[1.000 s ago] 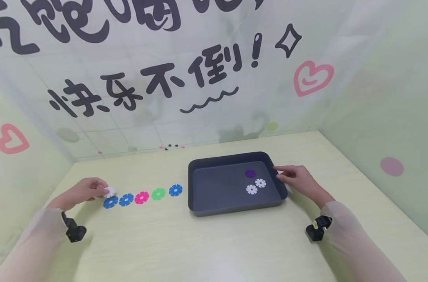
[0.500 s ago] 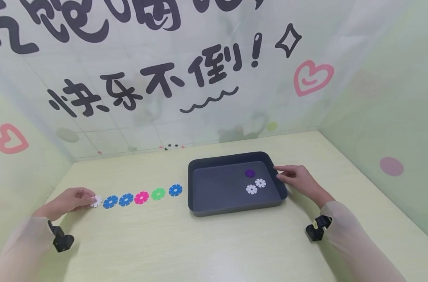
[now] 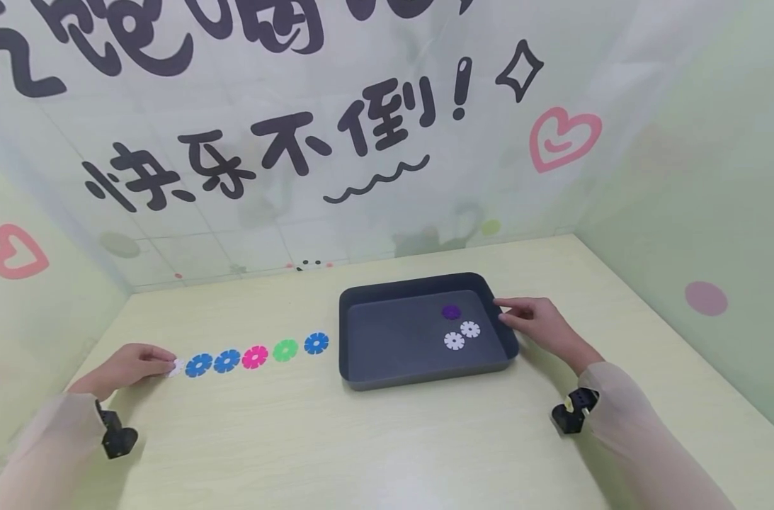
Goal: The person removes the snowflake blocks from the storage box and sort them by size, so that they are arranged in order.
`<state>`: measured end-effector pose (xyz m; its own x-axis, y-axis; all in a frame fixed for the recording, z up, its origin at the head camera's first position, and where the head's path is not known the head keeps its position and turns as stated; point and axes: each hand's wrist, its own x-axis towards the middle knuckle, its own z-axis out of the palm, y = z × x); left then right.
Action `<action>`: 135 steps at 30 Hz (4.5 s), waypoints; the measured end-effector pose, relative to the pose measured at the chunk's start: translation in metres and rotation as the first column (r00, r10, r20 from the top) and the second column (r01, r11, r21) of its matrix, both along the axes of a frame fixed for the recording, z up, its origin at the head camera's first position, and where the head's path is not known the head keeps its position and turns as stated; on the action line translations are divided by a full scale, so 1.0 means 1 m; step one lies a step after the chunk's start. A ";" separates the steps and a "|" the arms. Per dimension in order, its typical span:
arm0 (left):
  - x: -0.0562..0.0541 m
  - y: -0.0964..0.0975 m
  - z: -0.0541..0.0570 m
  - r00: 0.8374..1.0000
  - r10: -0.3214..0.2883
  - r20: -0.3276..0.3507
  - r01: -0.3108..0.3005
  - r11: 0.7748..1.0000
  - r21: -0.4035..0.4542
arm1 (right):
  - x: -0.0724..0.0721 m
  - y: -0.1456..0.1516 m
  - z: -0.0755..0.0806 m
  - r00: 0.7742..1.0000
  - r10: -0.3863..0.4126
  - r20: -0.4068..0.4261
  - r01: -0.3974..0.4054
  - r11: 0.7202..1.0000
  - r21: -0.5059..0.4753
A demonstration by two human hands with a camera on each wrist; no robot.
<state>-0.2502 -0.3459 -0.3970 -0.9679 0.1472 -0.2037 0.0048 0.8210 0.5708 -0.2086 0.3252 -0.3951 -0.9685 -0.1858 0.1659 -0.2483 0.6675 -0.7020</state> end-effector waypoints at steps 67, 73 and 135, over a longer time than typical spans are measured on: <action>-0.040 0.373 0.050 0.780 -0.621 -0.078 0.612 0.732 0.300 | -0.001 0.000 -0.003 1.000 -0.003 -0.021 0.002 1.000 -0.012; -0.044 0.398 0.041 0.760 -0.649 0.026 0.613 0.730 0.301 | -0.002 0.001 -0.002 1.000 -0.009 -0.014 0.009 1.000 -0.015; -0.051 0.391 0.052 0.710 -0.695 0.116 0.665 0.716 0.213 | -0.004 0.001 -0.002 1.000 0.006 0.015 -0.005 1.000 -0.015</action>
